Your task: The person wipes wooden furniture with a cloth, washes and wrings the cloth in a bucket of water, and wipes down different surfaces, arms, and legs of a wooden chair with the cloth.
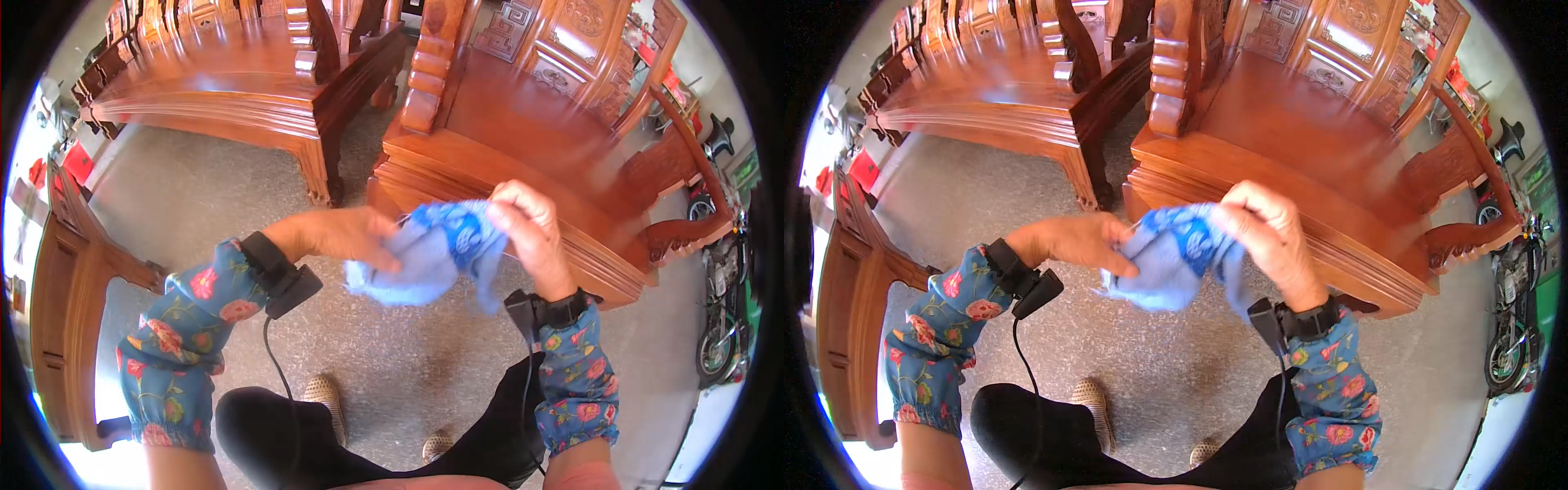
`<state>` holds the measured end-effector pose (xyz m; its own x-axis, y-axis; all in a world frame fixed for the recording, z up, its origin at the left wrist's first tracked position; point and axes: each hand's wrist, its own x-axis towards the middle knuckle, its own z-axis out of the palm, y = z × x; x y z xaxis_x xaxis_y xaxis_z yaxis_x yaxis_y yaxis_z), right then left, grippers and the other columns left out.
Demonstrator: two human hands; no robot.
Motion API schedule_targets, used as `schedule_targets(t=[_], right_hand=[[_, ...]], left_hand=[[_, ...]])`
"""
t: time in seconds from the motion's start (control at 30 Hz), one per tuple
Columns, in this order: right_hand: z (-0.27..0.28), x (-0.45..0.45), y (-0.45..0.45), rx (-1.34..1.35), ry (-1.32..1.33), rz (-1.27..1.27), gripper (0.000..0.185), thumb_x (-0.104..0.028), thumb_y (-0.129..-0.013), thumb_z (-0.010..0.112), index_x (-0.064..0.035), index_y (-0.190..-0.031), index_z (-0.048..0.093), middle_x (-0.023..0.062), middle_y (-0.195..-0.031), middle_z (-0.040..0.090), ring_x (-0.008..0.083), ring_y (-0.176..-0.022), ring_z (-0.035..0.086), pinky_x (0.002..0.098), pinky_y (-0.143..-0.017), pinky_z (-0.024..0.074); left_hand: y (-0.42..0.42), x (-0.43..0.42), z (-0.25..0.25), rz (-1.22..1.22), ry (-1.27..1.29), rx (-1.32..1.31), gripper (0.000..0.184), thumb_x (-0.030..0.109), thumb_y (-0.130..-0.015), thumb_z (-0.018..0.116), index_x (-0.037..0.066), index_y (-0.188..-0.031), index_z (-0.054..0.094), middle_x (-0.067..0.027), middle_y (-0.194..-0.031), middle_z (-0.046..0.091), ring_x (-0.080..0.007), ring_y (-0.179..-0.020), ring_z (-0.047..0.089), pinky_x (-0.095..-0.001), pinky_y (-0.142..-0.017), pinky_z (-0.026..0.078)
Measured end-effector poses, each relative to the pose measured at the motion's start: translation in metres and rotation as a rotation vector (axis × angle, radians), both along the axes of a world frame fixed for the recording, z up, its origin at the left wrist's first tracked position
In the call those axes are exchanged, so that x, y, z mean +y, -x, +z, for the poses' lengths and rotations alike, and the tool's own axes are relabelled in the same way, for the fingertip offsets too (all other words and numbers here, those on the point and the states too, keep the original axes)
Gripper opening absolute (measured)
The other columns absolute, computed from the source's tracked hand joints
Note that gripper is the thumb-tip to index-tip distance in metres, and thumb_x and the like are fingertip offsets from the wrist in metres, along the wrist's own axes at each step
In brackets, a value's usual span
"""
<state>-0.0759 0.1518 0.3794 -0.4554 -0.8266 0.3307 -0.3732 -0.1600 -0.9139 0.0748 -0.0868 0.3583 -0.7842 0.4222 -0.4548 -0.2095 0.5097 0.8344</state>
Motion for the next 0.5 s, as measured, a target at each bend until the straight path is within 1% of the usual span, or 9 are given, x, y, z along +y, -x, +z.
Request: schedule_targets(t=[0.03, 0.07, 0.1, 0.13, 0.2, 0.33, 0.37, 0.43, 0.5], right_hand=[[0.002, -0.003, 0.004, 0.006, 0.017, -0.069, 0.012, -0.012, -0.091, 0.065, -0.0027, -0.083, 0.061, -0.0054, -0.076, 0.055, 0.0033, -0.072, 0.048, 0.0213, -0.065, 0.0419], [-0.003, -0.006, 0.012, -0.146, 0.016, -0.138, 0.011, -0.011, -0.091, 0.064, -0.0029, -0.084, 0.062, -0.0059, -0.077, 0.056, 0.0032, -0.072, 0.049, 0.0208, -0.065, 0.0416], [-0.004, -0.008, 0.019, -0.118, 0.011, -0.173, 0.011, -0.012, -0.091, 0.064, -0.0031, -0.084, 0.062, -0.0061, -0.076, 0.056, 0.0028, -0.072, 0.048, 0.0205, -0.064, 0.0414], [-0.004, -0.012, 0.024, -0.090, 0.005, -0.209, 0.011, -0.012, -0.092, 0.063, -0.0033, -0.085, 0.063, -0.0064, -0.076, 0.055, 0.0024, -0.071, 0.048, 0.0202, -0.064, 0.0412], [-0.004, -0.023, 0.037, -0.004, -0.015, -0.220, 0.011, -0.013, -0.092, 0.063, -0.0025, -0.087, 0.063, -0.0066, -0.076, 0.056, 0.0025, -0.071, 0.049, 0.0203, -0.063, 0.0415], [-0.004, -0.053, 0.062, 0.241, -0.089, -0.137, 0.012, -0.012, -0.091, 0.064, -0.0002, -0.090, 0.064, -0.0056, -0.075, 0.058, 0.0036, -0.071, 0.051, 0.0213, -0.063, 0.0437], [0.000, -0.058, 0.066, 0.330, -0.171, -0.124, 0.015, -0.014, -0.088, 0.066, 0.0012, -0.091, 0.065, -0.0005, -0.075, 0.063, 0.0066, -0.073, 0.056, 0.0241, -0.067, 0.0472], [0.003, -0.063, 0.074, 0.394, -0.250, -0.087, 0.017, -0.016, -0.087, 0.067, 0.0009, -0.091, 0.066, 0.0026, -0.076, 0.065, 0.0080, -0.074, 0.058, 0.0256, -0.068, 0.0482], [0.001, -0.067, 0.079, 0.480, -0.370, -0.030, 0.022, -0.020, -0.085, 0.069, 0.0002, -0.093, 0.068, 0.0085, -0.079, 0.068, 0.0116, -0.076, 0.063, 0.0291, -0.072, 0.0504]], left_hand=[[-0.004, -0.006, -0.002, 0.174, -0.182, 0.015, 0.035, 0.028, -0.089, 0.069, 0.005, -0.114, 0.065, -0.0012, -0.101, 0.067, -0.0095, -0.095, 0.059, -0.0264, -0.087, 0.048], [-0.007, -0.012, -0.004, 0.350, -0.365, 0.034, 0.031, 0.024, -0.090, 0.069, 0.005, -0.114, 0.065, -0.0004, -0.100, 0.066, -0.0084, -0.092, 0.059, -0.0255, -0.085, 0.049], [-0.005, -0.018, -0.004, 0.442, -0.338, 0.221, 0.027, 0.019, -0.091, 0.066, 0.006, -0.114, 0.063, 0.0002, -0.099, 0.065, -0.0073, -0.088, 0.060, -0.0255, -0.081, 0.050], [-0.003, -0.026, -0.002, 0.442, -0.337, 0.221, 0.027, 0.019, -0.091, 0.066, 0.006, -0.114, 0.063, 0.0002, -0.099, 0.065, -0.0073, -0.088, 0.060, -0.0255, -0.081, 0.050], [0.006, -0.042, 0.005, 0.596, -0.635, 0.427, 0.024, 0.014, -0.093, 0.063, 0.008, -0.116, 0.059, 0.0012, -0.098, 0.064, -0.0065, -0.086, 0.059, -0.0257, -0.078, 0.051], [0.042, -0.069, -0.012, 0.757, -0.538, 0.449, 0.020, 0.005, -0.091, 0.058, 0.008, -0.111, 0.060, 0.0022, -0.092, 0.063, -0.0051, -0.080, 0.057, -0.0227, -0.072, 0.050], [0.052, -0.079, -0.023, 0.760, -0.443, 0.488, 0.016, 0.005, -0.091, 0.058, 0.008, -0.106, 0.062, 0.0024, -0.090, 0.063, -0.0051, -0.079, 0.057, -0.0223, -0.071, 0.049], [0.070, -0.089, -0.038, 0.806, -0.302, 0.506, 0.010, 0.006, -0.091, 0.058, 0.006, -0.096, 0.066, 0.0036, -0.085, 0.062, -0.0056, -0.077, 0.056, -0.0218, -0.069, 0.048], [0.084, -0.094, -0.043, 0.811, -0.216, 0.528, 0.010, 0.007, -0.091, 0.058, 0.006, -0.097, 0.066, 0.0039, -0.084, 0.062, -0.0058, -0.078, 0.055, -0.0220, -0.069, 0.048]])
